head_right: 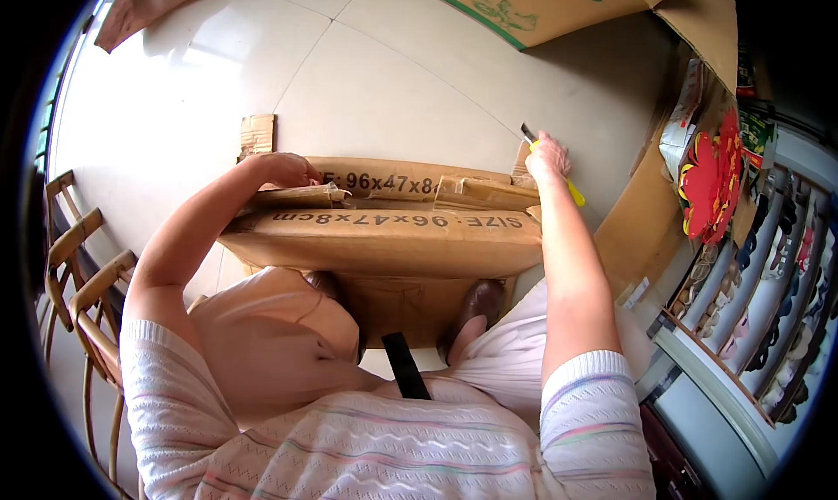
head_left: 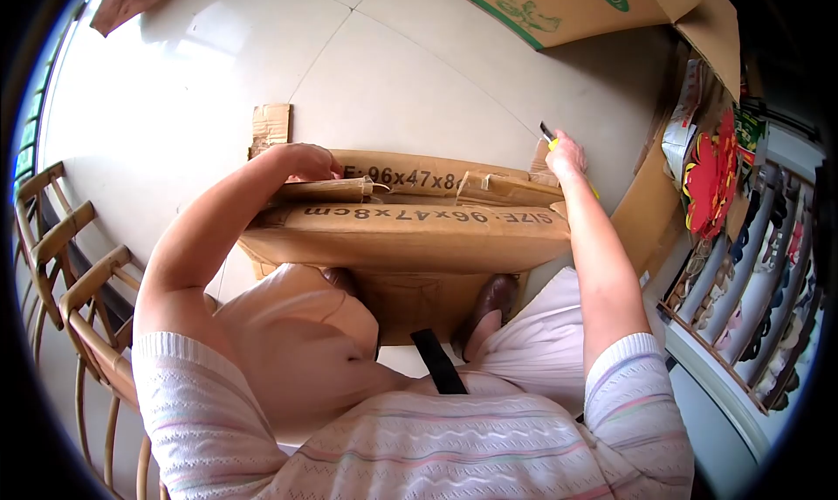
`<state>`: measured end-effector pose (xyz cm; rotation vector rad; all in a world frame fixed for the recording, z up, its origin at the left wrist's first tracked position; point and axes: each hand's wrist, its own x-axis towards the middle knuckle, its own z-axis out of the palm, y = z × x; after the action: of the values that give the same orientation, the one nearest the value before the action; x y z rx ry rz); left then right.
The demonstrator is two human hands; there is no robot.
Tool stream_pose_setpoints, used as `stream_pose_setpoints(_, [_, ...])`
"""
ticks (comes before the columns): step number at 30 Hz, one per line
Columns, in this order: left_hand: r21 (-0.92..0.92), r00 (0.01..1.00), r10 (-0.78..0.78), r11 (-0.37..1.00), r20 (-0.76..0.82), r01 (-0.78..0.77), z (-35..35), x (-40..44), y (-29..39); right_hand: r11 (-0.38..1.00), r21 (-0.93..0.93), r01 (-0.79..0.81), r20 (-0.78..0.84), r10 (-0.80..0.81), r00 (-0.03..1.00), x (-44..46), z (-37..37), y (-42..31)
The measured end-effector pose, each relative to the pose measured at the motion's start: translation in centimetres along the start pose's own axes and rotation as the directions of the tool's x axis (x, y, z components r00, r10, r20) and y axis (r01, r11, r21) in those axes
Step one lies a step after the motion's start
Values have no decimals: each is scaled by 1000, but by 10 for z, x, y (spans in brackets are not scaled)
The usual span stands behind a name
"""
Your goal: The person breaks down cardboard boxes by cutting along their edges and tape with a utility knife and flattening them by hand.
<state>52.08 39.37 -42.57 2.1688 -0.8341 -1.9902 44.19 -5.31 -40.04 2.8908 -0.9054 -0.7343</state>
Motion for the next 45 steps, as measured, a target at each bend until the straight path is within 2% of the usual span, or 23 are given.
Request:
stream_pose_setpoints(1, [1,1000,8,1000,5,-8,0,0,1,999,-32,2,75,0,997,-1,-3,1])
stream_pose_setpoints(7, [20,1000,8,1000,23,-9,-1,-8,9,999,-41,-35,165,41,985,-31,-28,-1])
stream_pose_setpoints(11, [-13,995,-73,997,70,74,-5,-18,21,995,-22,-94,390,95,916,-48,-30,2])
stream_pose_setpoints(12, [-8,994,-82,997,73,83,-5,-20,23,993,-90,-79,443,111,890,-44,-19,6])
stream_pose_setpoints(15, [-7,996,-75,997,53,75,-4,-21,22,990,-120,71,498,-2,867,-35,6,17])
stream_pose_setpoints(16, [-10,997,-66,998,42,67,-3,-20,21,993,-108,49,548,18,836,-35,5,13])
stream_pose_setpoints(19, [63,998,-22,998,53,19,-3,-14,16,983,-44,177,624,-111,773,-29,16,17])
stream_pose_setpoints(22, [-115,997,-16,993,74,25,-10,-16,7,965,33,259,614,-224,757,-35,12,16])
stream_pose_setpoints(25, [-149,994,-101,985,-47,93,-13,-20,6,983,59,171,602,-172,780,-26,11,10])
stream_pose_setpoints(26, [-180,988,-127,977,-91,109,-11,-22,8,980,-11,201,555,-161,816,-23,11,6])
stream_pose_setpoints(29, [-18,993,-109,994,-52,108,-11,-18,15,943,-6,334,344,-311,886,-29,12,5])
stream_pose_setpoints(32, [7,985,-65,998,-163,67,-10,-17,8,904,-15,427,239,-411,879,-39,3,-5])
stream_pose_setpoints(34, [23,970,-26,999,-240,33,-11,-17,9,934,111,339,470,-350,810,-38,-9,-14])
stream_pose_setpoints(35, [-27,981,-53,998,-187,49,-12,-17,9,946,161,282,577,-322,750,-37,-12,-16])
stream_pose_setpoints(38, [-153,996,-87,985,-16,84,-21,-26,11,940,276,199,709,-339,618,-36,-12,-13])
stream_pose_setpoints(41, [-454,990,-56,884,128,109,-31,-41,1,959,206,194,797,-279,536,-40,-22,-22])
stream_pose_setpoints(44, [-600,965,163,800,204,-8,-33,-49,-16,852,230,471,729,-471,497,-44,-23,-20])
stream_pose_setpoints(45, [-647,947,241,761,212,-49,-33,-53,-18,819,253,515,695,-524,492,-43,-17,-18])
